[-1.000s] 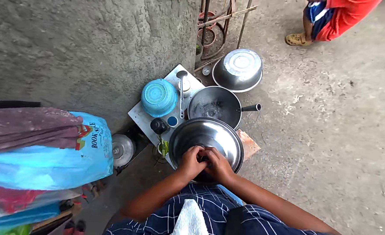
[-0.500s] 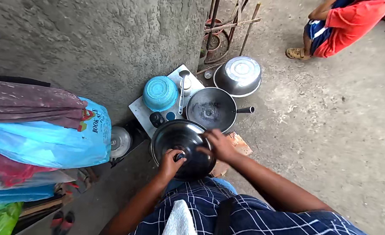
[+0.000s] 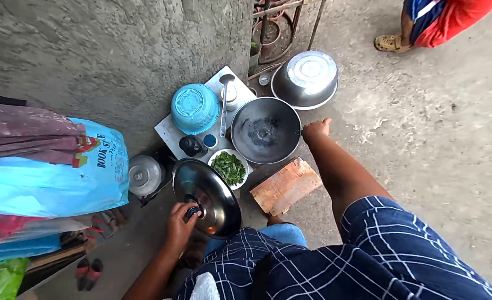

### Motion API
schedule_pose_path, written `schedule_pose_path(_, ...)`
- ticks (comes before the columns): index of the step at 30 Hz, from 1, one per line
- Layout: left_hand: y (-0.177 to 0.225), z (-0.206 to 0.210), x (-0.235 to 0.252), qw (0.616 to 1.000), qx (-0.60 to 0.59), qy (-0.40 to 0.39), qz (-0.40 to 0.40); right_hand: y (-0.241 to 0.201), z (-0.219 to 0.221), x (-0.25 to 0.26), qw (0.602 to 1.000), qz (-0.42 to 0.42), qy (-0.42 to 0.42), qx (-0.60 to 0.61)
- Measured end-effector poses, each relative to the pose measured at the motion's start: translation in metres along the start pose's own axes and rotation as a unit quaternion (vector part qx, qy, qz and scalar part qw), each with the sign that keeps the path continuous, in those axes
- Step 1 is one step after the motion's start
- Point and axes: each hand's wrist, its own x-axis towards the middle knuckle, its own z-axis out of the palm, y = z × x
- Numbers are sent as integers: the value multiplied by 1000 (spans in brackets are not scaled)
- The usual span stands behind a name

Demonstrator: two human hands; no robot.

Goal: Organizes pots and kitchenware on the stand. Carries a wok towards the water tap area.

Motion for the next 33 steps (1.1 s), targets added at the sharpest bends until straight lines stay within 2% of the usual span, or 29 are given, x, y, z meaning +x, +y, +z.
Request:
schedule_pose_path(4, -5, 6, -4, 999, 42, -24, 15, -4, 4, -14, 996, -10, -89, 16)
schedule_pose_path(7, -5, 20, -1, 996, 59, -57, 27, 9, 20, -8, 992, -49, -101, 49)
schedule_pose_path(13, 11, 50, 15, 988, 80, -118, 66, 90, 69, -40, 985, -53, -94, 138)
schedule_pose_path(17, 34, 80, 32, 981, 81, -157, 82, 153, 124, -93, 973, 24, -70, 217)
schedule_pose_path(22, 79, 130, 46, 943, 140, -291, 76, 215, 226, -156, 942, 153, -95, 285)
schedule_pose_path(26, 106, 193, 45, 901, 166, -391, 91, 239, 280, -200, 907, 214, -161, 325)
schedule_pose_path(29, 120, 244, 34, 858, 199, -462, 103, 252, 334, -218, 885, 227, -210, 349)
schedule_pose_path(33, 142, 288, 16, 841, 205, -485, 125, 268, 394, -233, 865, 233, -235, 376)
